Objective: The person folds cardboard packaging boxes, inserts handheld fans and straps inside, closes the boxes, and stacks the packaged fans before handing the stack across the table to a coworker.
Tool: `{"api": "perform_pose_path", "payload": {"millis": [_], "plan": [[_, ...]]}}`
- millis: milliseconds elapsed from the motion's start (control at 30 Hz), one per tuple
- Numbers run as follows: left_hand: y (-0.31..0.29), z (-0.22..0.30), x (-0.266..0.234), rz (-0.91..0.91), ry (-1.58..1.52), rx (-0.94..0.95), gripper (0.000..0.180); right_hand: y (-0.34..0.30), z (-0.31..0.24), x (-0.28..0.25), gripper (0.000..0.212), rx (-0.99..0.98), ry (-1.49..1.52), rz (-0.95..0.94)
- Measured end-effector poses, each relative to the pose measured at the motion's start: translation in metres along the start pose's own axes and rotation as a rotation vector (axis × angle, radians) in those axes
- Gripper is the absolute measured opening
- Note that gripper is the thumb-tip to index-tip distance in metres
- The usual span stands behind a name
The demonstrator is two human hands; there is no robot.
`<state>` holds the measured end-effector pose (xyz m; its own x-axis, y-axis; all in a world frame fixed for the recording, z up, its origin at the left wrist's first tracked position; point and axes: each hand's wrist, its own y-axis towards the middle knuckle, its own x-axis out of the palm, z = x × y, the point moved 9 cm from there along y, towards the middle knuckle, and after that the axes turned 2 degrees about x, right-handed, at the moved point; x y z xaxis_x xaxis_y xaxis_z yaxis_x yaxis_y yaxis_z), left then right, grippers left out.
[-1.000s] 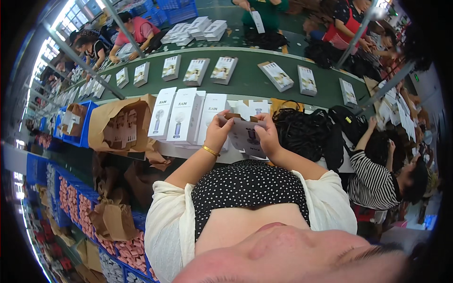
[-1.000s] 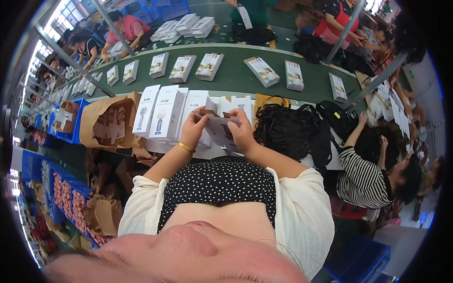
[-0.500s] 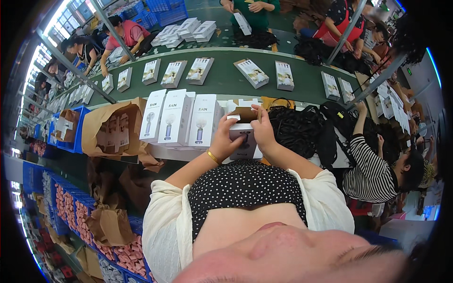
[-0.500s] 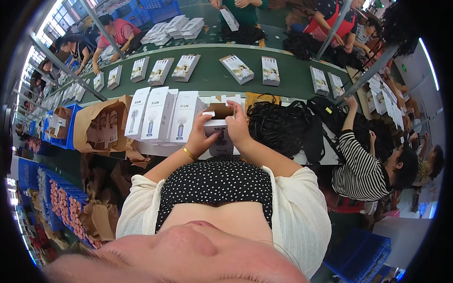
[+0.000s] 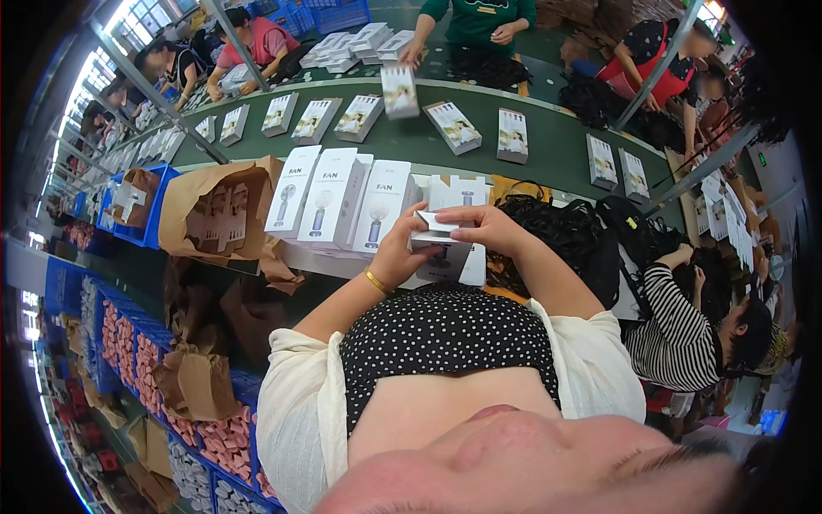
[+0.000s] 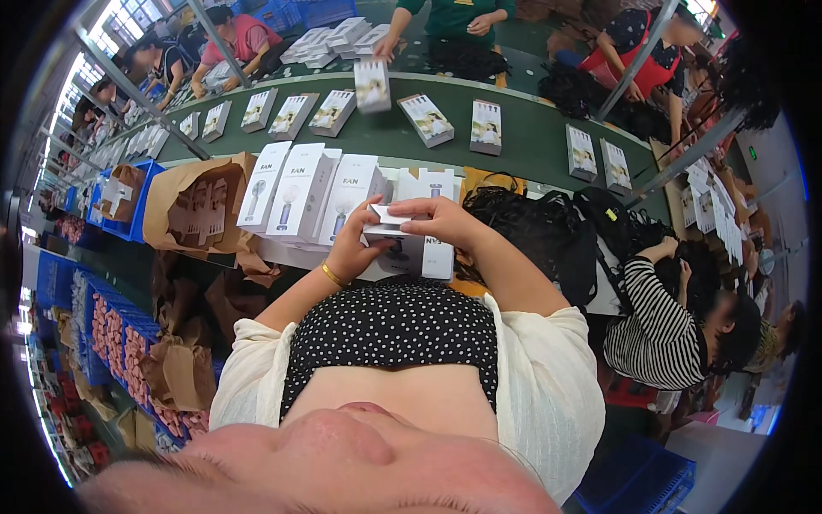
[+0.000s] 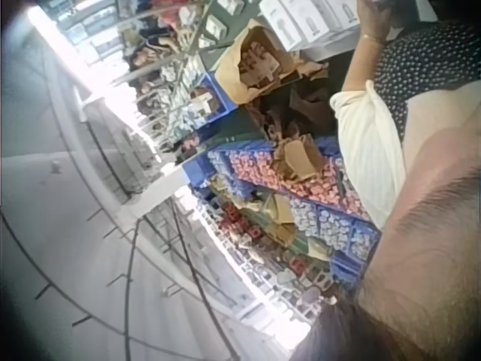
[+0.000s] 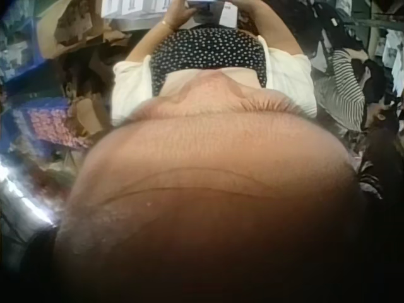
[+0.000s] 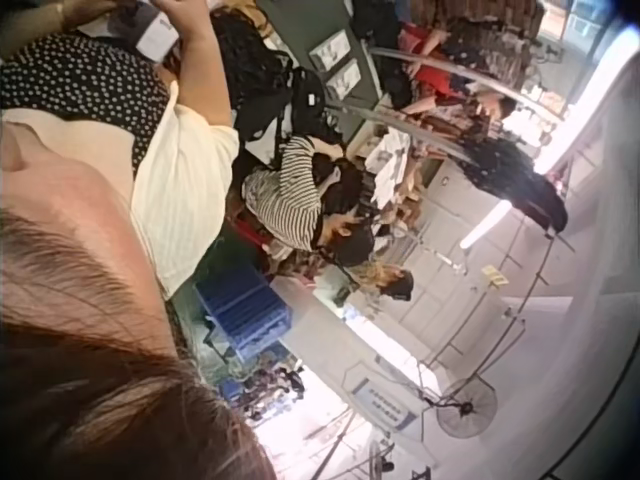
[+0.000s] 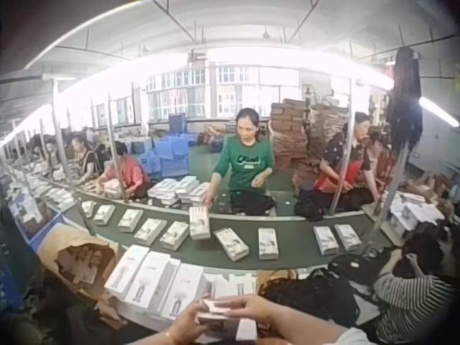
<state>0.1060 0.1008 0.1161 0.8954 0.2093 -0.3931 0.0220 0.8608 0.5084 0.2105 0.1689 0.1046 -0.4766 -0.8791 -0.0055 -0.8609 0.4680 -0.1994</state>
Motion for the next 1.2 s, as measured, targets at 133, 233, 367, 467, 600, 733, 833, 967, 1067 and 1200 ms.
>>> {"api": "perform_pose_path", "payload": {"millis": [133,233,367,467,600,733,833,967,1067,1200], "plan": [[-0.002,0.005,-0.003,0.026,0.026,-0.012,0.042,0.009,0.014,-0.005,0.035,0.18,-0.02,0.042],[-0.004,0.007,-0.004,0.033,0.034,-0.026,0.042,0.009,0.007,-0.001,0.039,0.133,0.034,0.094],[-0.007,0.009,-0.006,0.071,0.061,-0.024,0.041,0.017,0.006,-0.004,0.045,-0.002,-0.087,0.158],[-0.015,0.011,-0.013,0.12,0.228,-0.018,0.041,0.02,0.009,-0.007,0.038,-0.003,-0.036,0.169],[-0.044,-0.044,-0.054,0.471,0.193,-0.439,0.044,0.03,0.016,-0.059,0.026,-0.254,0.25,0.399],[-0.101,-0.097,-0.048,0.701,-0.654,-0.929,0.036,0.026,0.056,-0.134,0.019,-0.359,0.26,0.775],[-0.138,-0.112,-0.024,0.847,-0.95,-1.08,0.033,0.036,0.101,-0.166,0.022,-0.262,-0.014,0.875],[-0.153,-0.11,-0.004,0.786,-0.918,-1.272,0.034,0.065,0.184,-0.179,0.058,0.15,-0.462,0.795],[-0.16,-0.132,0.0,0.683,-0.848,-1.217,0.032,0.072,0.201,-0.165,0.088,0.352,-0.662,0.713],[-0.159,-0.127,-0.007,0.612,-0.719,-1.181,0.032,0.051,0.155,-0.121,0.105,0.754,-0.891,0.6]]}}
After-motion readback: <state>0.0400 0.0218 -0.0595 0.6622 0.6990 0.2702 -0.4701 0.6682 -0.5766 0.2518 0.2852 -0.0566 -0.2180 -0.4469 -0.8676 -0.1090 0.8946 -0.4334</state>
